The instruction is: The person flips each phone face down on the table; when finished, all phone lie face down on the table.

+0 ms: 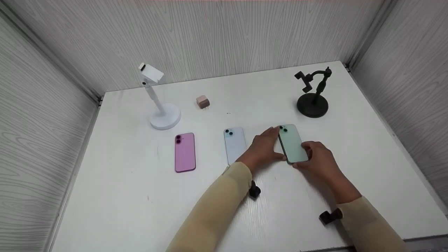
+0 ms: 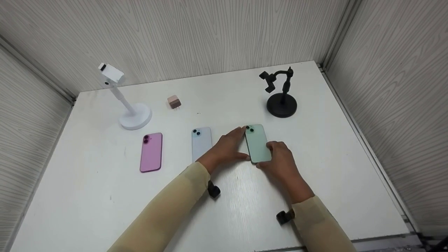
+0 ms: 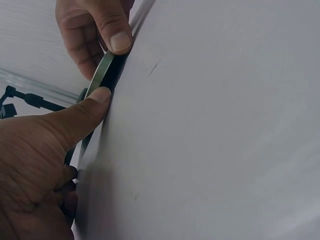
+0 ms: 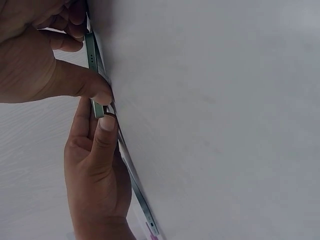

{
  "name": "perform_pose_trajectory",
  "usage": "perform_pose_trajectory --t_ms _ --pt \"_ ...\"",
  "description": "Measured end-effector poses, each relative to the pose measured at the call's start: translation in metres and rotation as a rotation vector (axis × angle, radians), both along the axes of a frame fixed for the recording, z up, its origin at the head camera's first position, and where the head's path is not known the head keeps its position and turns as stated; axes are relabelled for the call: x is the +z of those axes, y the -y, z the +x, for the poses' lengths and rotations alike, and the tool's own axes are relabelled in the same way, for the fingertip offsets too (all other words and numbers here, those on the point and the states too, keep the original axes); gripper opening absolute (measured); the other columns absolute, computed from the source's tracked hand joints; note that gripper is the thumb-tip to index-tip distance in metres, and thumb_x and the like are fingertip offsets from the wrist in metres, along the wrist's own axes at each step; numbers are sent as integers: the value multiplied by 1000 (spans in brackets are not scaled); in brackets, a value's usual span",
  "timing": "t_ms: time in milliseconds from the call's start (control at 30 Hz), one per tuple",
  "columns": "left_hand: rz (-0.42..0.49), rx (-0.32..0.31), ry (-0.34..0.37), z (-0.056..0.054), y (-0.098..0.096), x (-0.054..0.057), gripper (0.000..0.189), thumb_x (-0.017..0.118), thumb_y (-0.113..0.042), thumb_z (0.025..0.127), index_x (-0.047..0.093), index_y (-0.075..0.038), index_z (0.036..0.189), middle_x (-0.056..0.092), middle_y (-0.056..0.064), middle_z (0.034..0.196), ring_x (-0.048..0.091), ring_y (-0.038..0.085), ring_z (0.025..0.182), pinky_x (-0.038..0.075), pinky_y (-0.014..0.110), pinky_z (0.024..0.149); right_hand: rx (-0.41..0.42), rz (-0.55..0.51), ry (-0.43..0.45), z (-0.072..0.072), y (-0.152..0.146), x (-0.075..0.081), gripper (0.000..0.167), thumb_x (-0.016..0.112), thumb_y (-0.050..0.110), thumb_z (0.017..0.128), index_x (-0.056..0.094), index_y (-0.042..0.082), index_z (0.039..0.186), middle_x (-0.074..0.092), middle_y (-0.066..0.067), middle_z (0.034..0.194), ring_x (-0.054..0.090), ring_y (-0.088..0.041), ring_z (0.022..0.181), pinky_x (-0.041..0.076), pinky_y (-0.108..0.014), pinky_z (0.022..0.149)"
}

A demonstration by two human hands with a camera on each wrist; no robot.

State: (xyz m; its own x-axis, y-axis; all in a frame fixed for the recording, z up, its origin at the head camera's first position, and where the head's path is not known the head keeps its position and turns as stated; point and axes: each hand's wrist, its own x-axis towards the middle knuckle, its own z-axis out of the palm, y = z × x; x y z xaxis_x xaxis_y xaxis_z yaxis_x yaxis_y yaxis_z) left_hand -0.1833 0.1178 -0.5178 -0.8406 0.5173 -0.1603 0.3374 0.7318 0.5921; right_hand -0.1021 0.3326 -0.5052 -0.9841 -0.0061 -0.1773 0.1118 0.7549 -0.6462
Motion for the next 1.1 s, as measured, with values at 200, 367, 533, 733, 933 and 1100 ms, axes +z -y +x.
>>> perform_pose_trajectory --t_ms 200,367,533,733,933,1100 --pt "25 11 18 1 2 2 111 91 -40 92 21 -21 176 27 0 182 30 24 167 30 38 135 7 12 -12 0 0 0 79 92 21 88 53 -8 150 60 -26 133 64 -38 115 55 -50 98" --pt "38 24 33 1 2 2 112 92 -39 90 22 -24 176 28 -2 181 31 24 166 31 38 135 6 23 -23 0 0 0 76 92 20 88 55 -9 148 61 -26 128 61 -36 111 53 -49 95" --pt "26 19 16 1 1 1 113 93 -40 89 23 -20 176 29 2 181 31 25 167 30 38 135 4 26 -16 -1 0 0 76 92 20 89 54 -9 149 61 -26 129 61 -36 112 53 -48 95" --pt "17 38 15 0 1 0 113 93 -41 89 23 -22 176 28 1 182 33 26 166 31 38 135 1 21 1 -4 2 0 77 92 20 89 53 -8 150 60 -26 134 62 -38 116 54 -51 100" --pt "-4 33 16 -2 5 -1 112 90 -45 91 22 -21 176 28 3 182 30 23 167 29 38 135 17 6 -13 -5 4 -1 81 93 29 89 53 -9 149 59 -27 133 64 -38 116 55 -48 96" --pt "-7 16 -32 -4 15 6 98 73 -55 102 20 -18 177 30 4 181 27 20 168 28 39 136 30 27 -57 -5 11 5 85 86 40 95 49 -9 154 53 -30 148 62 -40 120 55 -52 99"
